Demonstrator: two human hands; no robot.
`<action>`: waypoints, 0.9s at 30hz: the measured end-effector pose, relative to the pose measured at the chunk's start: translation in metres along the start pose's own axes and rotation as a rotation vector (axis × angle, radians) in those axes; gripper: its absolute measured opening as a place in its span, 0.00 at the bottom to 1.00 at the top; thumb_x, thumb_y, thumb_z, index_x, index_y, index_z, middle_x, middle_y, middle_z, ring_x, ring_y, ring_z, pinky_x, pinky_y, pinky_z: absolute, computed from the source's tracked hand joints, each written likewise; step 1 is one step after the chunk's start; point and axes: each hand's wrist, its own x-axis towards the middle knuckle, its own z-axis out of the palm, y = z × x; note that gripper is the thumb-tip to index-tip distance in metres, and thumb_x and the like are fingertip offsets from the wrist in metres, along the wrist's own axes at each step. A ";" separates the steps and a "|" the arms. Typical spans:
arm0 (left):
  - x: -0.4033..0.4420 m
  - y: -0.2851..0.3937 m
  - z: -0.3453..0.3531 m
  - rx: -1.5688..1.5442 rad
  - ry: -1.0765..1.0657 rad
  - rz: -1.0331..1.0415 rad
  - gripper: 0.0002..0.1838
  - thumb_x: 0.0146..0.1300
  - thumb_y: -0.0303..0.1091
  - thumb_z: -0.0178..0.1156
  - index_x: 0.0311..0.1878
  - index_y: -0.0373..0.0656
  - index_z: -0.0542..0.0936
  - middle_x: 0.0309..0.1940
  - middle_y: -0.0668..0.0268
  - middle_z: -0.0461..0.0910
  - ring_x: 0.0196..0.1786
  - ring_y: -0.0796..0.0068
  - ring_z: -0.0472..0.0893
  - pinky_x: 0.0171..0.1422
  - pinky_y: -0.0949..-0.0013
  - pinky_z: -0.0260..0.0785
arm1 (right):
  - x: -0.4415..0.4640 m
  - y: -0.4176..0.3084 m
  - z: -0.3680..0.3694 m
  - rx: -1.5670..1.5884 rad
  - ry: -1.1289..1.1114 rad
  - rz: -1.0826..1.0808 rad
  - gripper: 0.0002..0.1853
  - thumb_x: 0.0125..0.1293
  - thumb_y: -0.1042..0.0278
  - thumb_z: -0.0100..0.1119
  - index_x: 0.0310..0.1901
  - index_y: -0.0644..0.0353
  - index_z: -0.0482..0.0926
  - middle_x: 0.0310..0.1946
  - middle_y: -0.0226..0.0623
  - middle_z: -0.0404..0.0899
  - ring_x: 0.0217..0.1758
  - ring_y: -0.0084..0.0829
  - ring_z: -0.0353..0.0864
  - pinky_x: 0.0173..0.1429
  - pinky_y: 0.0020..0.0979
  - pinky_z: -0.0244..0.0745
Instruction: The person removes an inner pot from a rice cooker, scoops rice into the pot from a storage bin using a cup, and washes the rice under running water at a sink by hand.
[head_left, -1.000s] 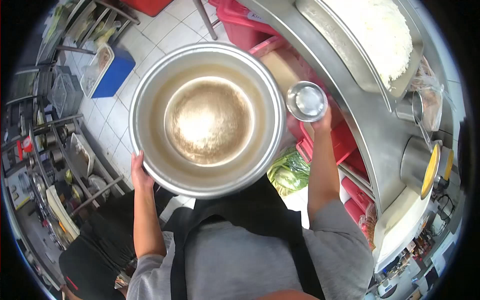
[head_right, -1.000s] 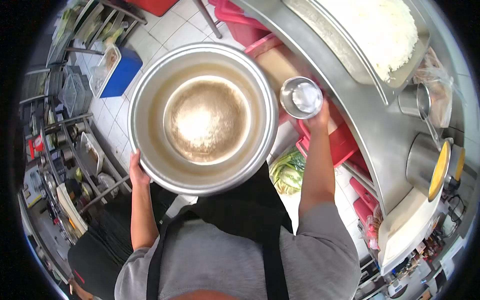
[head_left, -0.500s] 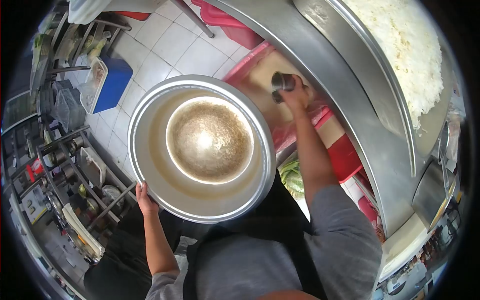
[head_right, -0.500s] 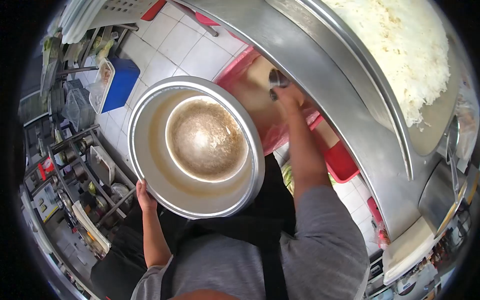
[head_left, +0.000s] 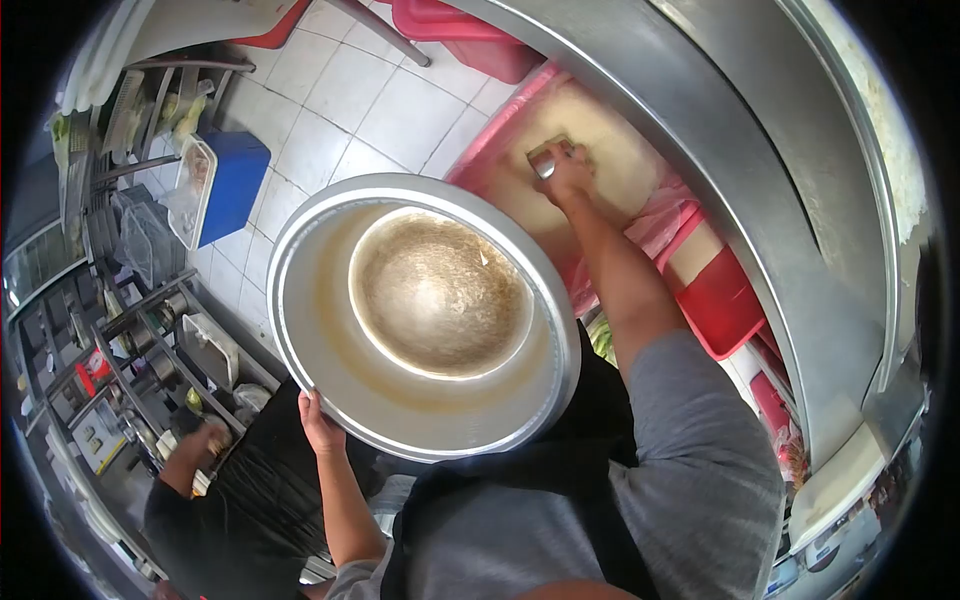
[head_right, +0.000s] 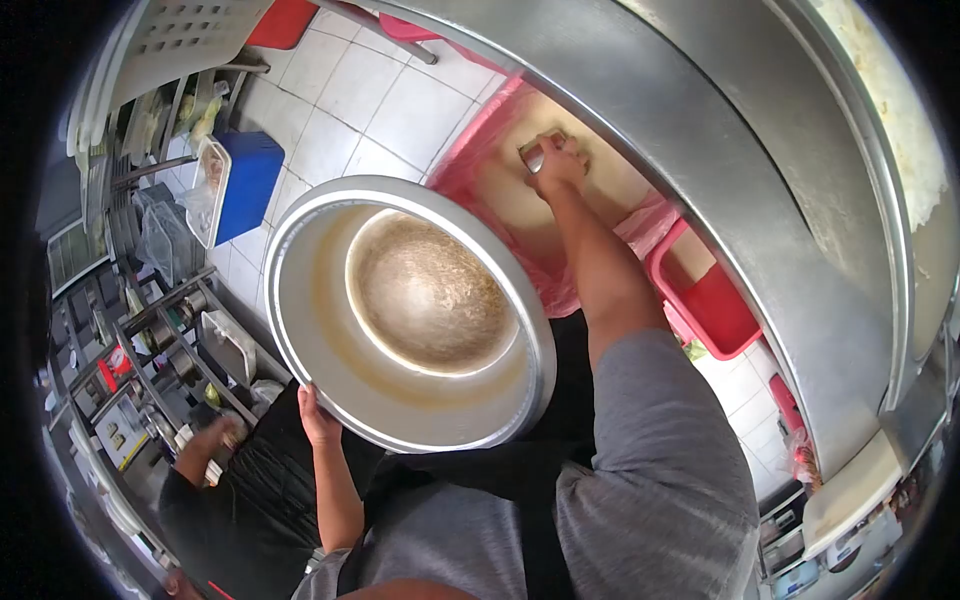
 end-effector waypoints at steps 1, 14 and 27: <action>0.000 0.000 0.000 -0.001 0.002 -0.003 0.14 0.65 0.33 0.52 0.52 0.41 0.70 0.44 0.65 0.76 0.46 0.72 0.75 0.51 0.68 0.68 | 0.003 0.000 0.004 0.053 -0.050 -0.015 0.42 0.37 0.57 0.73 0.59 0.34 0.67 0.60 0.43 0.61 0.56 0.45 0.70 0.59 0.41 0.68; 0.001 0.006 -0.006 0.000 -0.020 0.011 0.13 0.64 0.33 0.53 0.52 0.43 0.71 0.44 0.67 0.76 0.48 0.72 0.75 0.53 0.67 0.67 | 0.002 0.024 0.014 1.028 -0.730 0.112 0.37 0.47 0.66 0.66 0.63 0.42 0.66 0.46 0.38 0.77 0.37 0.37 0.80 0.31 0.39 0.81; 0.010 0.003 -0.018 -0.072 -0.080 -0.014 0.11 0.65 0.35 0.52 0.49 0.43 0.71 0.43 0.64 0.77 0.47 0.69 0.77 0.52 0.64 0.70 | -0.122 0.097 -0.116 1.386 -0.384 0.106 0.36 0.54 0.70 0.61 0.67 0.51 0.59 0.56 0.35 0.70 0.49 0.35 0.77 0.43 0.43 0.79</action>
